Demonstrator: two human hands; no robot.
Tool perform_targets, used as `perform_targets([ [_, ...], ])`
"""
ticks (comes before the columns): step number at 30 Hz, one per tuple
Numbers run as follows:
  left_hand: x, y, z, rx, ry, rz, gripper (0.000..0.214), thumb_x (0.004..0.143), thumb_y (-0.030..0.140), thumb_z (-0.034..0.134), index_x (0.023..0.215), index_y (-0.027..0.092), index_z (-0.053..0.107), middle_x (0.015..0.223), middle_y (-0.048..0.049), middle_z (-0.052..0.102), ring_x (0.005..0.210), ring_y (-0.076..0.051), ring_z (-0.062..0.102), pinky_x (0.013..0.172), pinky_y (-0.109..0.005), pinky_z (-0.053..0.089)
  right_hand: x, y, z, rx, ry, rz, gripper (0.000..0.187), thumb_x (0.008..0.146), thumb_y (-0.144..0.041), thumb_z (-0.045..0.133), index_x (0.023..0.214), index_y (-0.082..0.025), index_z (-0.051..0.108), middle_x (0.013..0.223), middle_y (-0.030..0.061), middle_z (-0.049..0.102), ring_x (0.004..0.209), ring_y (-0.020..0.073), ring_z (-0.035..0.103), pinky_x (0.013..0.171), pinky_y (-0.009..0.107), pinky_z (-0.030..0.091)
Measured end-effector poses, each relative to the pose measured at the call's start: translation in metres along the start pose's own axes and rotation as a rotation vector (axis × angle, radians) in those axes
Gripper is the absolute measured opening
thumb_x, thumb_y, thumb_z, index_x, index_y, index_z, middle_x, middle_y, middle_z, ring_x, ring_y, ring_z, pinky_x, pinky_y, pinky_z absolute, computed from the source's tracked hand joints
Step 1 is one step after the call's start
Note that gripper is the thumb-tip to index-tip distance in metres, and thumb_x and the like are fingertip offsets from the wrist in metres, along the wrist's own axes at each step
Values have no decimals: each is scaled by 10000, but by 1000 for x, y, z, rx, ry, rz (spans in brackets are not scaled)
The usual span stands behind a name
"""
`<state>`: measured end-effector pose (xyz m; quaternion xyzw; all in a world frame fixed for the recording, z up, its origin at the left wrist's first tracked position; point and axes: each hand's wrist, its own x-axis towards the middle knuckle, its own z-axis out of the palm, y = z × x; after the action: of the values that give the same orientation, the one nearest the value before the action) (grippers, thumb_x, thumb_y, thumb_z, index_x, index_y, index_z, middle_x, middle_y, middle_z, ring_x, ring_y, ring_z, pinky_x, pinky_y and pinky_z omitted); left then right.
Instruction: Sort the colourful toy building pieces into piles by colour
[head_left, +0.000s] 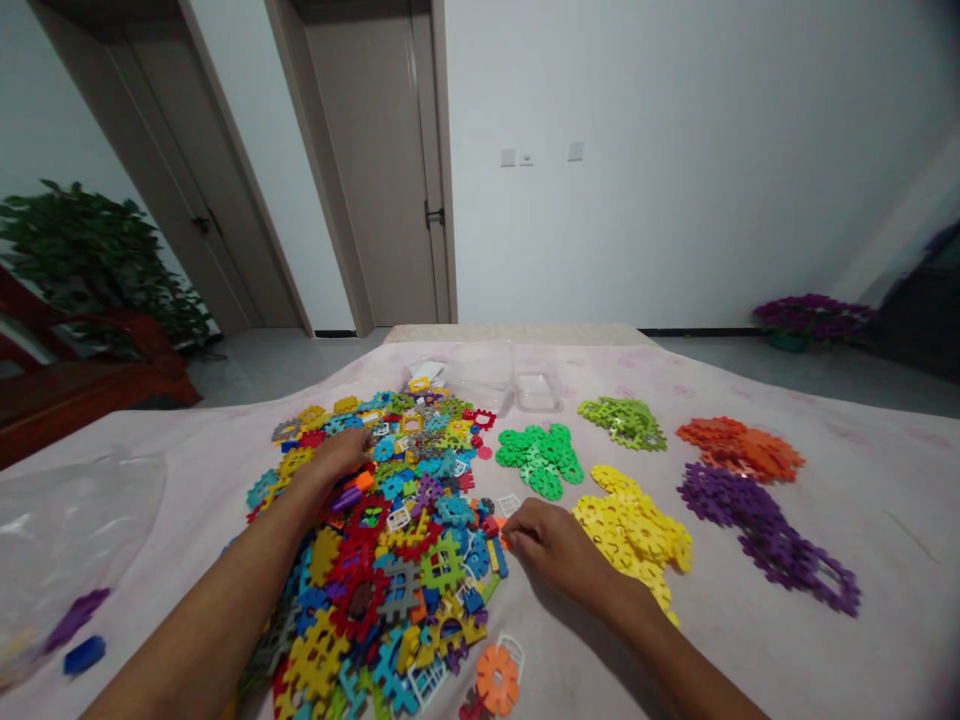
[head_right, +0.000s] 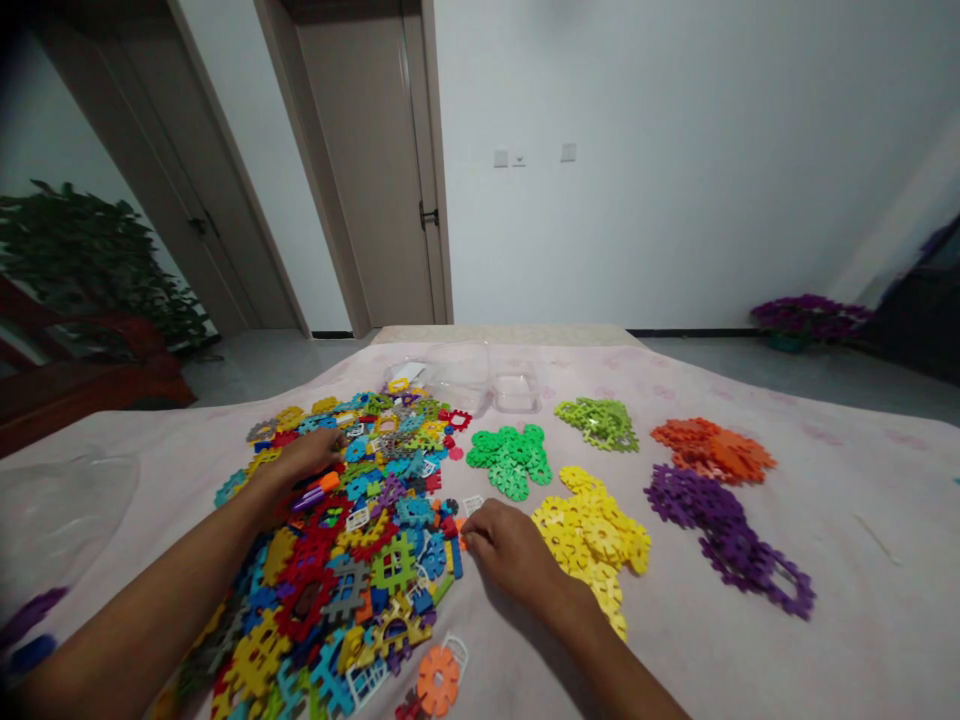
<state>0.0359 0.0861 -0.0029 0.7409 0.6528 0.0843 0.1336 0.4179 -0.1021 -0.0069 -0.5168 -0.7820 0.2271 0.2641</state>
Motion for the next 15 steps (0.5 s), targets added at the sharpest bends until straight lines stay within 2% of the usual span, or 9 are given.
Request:
perform_targets([
  [3, 1, -5, 1, -57, 14, -34, 171, 668, 282, 693, 787, 194, 608, 749, -21, 664, 691, -186, 586, 621, -266, 413, 2, 2, 2, -4, 0, -3, 217, 893, -169, 553, 859, -226, 759, 864, 35, 717, 835, 193, 663, 742, 297, 467],
  [9, -7, -18, 0, -247, 104, 12, 253, 772, 445, 572, 755, 194, 542, 675, 2, 571, 621, -151, 513, 562, -257, 357, 12, -1, 4, 30, 14, -16, 251, 888, -153, 540, 866, -226, 779, 861, 34, 721, 861, 195, 661, 789, 301, 475],
  [15, -17, -20, -6, -401, 169, 57, 376, 715, 568, 601, 757, 199, 544, 642, 24, 547, 585, -142, 482, 532, -253, 352, 34, -11, 12, 81, 16, -33, 234, 877, -145, 565, 887, -213, 789, 910, 38, 747, 904, 189, 669, 835, 293, 466],
])
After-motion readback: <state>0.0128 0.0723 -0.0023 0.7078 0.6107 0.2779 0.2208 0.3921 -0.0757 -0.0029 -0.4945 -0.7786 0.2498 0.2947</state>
